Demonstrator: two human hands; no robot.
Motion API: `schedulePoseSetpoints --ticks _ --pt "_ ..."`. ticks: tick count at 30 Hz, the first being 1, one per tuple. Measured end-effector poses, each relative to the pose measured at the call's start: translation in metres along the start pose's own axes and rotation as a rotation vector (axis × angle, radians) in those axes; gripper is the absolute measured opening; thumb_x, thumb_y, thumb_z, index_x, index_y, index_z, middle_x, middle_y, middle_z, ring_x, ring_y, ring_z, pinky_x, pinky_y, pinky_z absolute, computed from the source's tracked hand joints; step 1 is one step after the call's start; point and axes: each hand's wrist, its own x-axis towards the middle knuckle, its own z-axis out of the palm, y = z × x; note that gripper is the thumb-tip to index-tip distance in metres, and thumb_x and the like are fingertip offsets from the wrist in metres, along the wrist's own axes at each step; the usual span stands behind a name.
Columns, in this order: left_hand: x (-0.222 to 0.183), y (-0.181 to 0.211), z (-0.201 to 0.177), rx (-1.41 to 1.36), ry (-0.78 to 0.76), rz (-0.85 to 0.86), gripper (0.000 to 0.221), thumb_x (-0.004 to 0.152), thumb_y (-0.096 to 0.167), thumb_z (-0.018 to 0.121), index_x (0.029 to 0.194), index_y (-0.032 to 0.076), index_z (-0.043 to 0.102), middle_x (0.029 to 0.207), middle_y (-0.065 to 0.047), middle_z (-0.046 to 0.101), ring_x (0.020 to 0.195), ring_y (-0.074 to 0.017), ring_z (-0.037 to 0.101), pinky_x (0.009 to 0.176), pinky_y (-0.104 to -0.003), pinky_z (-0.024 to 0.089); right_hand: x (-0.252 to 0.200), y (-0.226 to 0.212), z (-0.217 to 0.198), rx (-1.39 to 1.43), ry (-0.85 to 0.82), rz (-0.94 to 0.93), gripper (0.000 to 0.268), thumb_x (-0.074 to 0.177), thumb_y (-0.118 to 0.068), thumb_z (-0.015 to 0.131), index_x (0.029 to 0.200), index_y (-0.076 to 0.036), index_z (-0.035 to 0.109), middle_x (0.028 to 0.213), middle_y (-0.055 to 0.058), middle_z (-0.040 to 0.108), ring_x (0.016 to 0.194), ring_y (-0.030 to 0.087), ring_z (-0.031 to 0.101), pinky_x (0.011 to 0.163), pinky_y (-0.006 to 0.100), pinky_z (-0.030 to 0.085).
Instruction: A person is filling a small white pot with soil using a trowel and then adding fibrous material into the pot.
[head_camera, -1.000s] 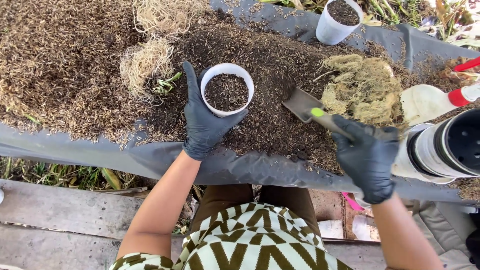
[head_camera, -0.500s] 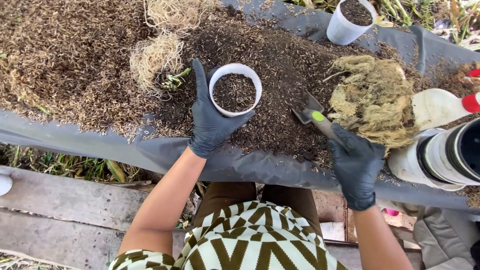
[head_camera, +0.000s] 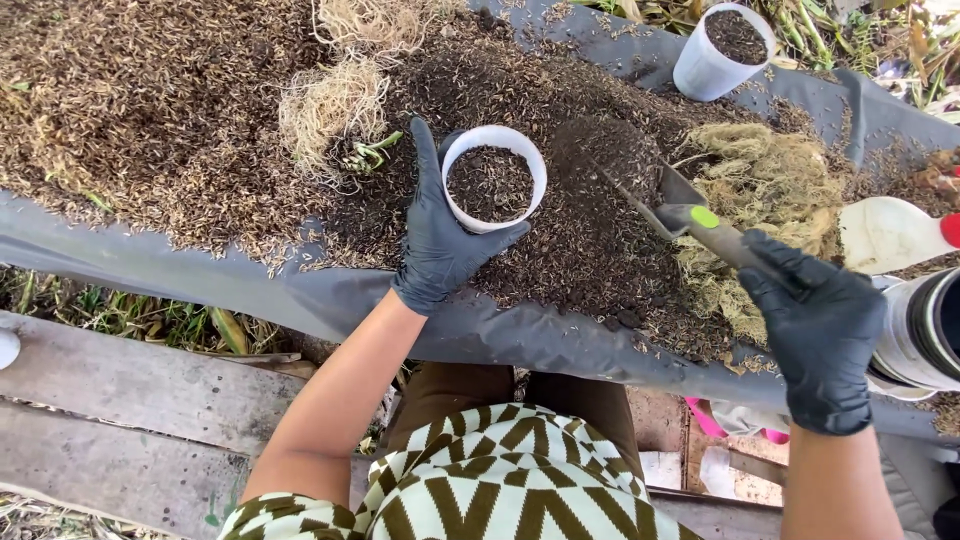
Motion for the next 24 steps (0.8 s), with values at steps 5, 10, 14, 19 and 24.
schedulePoseSetpoints --ticks 5,10,14,19,24 --pt "0.002 0.0 0.0 -0.119 -0.045 -0.009 0.134 0.082 0.037 0.09 0.164 0.02 -0.014 0.156 -0.012 0.052 0.143 -0.0323 0.056 0.121 -0.047 0.047 0.023 -0.005 -0.015 0.124 -0.097 -0.063 0.035 0.092 0.002 0.082 0.126 0.004 0.071 0.121 0.017 0.071 0.117 0.024 0.069 0.105 0.032 0.055" --pt "0.003 0.002 0.003 -0.19 -0.021 -0.036 0.138 0.078 0.035 0.094 0.164 0.019 -0.013 0.153 -0.016 0.051 0.143 -0.033 0.052 0.126 -0.05 0.038 0.048 -0.022 -0.019 0.334 -0.2 0.001 0.036 0.089 0.008 0.076 0.124 0.006 0.067 0.126 0.019 0.068 0.12 0.023 0.067 0.108 0.032 0.057" --pt "0.002 -0.003 0.008 -0.245 0.026 -0.078 0.144 0.069 0.029 0.1 0.165 0.016 -0.007 0.155 -0.019 0.045 0.14 -0.0314 0.052 0.129 -0.046 0.033 0.067 -0.035 -0.024 0.409 -0.341 -0.016 0.04 0.082 0.003 0.074 0.121 0.008 0.065 0.124 0.024 0.068 0.12 0.032 0.069 0.106 0.04 0.061" --pt "0.002 -0.014 0.009 0.02 0.026 0.002 0.142 0.077 0.041 0.097 0.164 0.014 -0.012 0.148 -0.018 0.052 0.134 -0.0343 0.052 0.117 -0.05 0.043 0.08 -0.06 -0.035 0.319 -0.405 -0.044 0.04 0.082 0.008 0.073 0.12 0.011 0.066 0.122 0.026 0.068 0.115 0.033 0.07 0.105 0.041 0.061" --pt "0.002 -0.012 0.008 0.142 0.008 0.0 0.145 0.076 0.048 0.098 0.163 0.008 -0.011 0.142 -0.019 0.052 0.127 -0.0342 0.052 0.113 -0.049 0.044 0.099 -0.075 -0.047 0.237 -0.463 0.01 0.038 0.081 0.015 0.072 0.119 0.015 0.066 0.118 0.029 0.069 0.103 0.036 0.073 0.093 0.039 0.062"
